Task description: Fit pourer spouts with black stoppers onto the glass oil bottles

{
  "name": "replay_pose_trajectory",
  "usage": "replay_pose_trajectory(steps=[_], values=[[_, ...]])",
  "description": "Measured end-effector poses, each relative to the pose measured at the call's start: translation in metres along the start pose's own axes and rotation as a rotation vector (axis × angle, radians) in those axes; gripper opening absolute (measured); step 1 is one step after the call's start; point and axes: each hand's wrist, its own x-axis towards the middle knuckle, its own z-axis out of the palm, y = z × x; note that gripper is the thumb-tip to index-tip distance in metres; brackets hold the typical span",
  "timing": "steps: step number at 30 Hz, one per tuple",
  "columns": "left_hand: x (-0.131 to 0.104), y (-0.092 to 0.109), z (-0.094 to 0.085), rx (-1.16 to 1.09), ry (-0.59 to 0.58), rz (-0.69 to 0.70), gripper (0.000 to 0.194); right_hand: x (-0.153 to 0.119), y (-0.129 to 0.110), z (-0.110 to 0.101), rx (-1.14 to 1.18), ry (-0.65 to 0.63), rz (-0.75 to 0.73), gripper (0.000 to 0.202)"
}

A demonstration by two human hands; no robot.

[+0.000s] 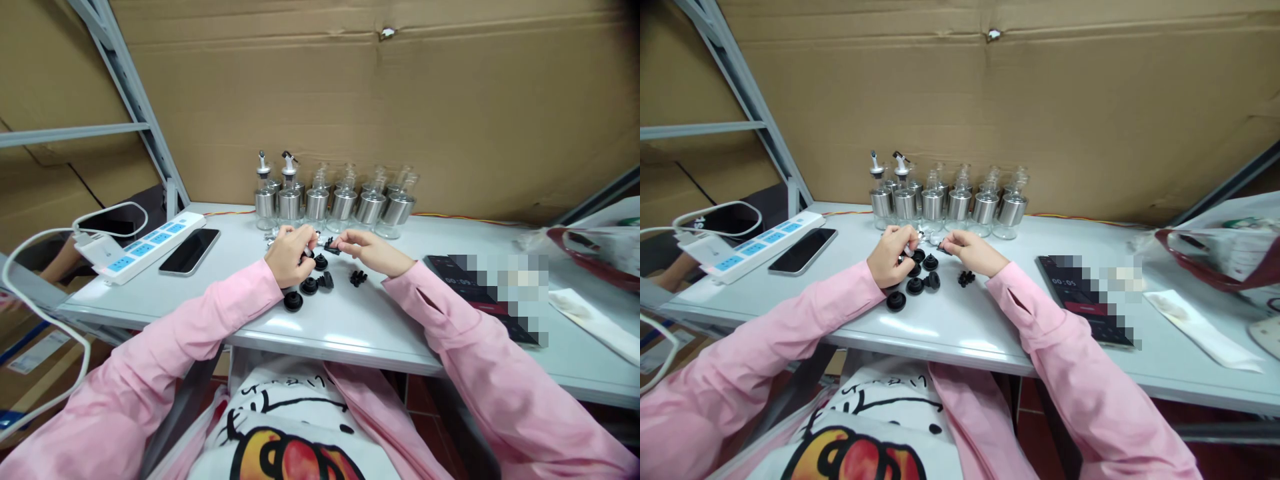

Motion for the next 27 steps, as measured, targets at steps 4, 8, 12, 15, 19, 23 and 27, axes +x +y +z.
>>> replay_pose_trajectory(steps=[4, 8, 12, 15, 19, 23, 27], values=[[0.000, 0.001, 0.001, 0.007, -0.016, 0.003, 0.015, -0.006, -0.013, 0.002, 0.378, -0.066, -0.036, 0.032], [0.000, -0.001, 0.003, -0.023, 0.029, 0.004, 0.017, -0.010, -0.019, 0.004, 0.550, -0.123, -0.022, 0.032], [0.000, -0.004, 0.006, -0.050, 0.028, 0.025, 0.026, -0.010, -0.019, 0.007, 0.626, -0.159, -0.004, 0.030], [0.000, -0.004, 0.008, -0.072, 0.007, 0.061, 0.028, -0.011, -0.019, 0.010, 0.663, -0.183, 0.021, 0.029], [0.000, -0.003, 0.008, -0.078, -0.007, 0.093, 0.029, -0.012, -0.021, 0.011, 0.664, -0.218, 0.049, 0.032], [0.000, -0.003, 0.006, -0.061, 0.003, 0.112, 0.026, -0.011, -0.022, 0.012, 0.634, -0.163, 0.017, 0.034], [0.000, -0.004, 0.007, -0.045, 0.039, 0.152, 0.024, -0.009, -0.018, 0.013, 0.590, -0.116, -0.053, 0.034]])
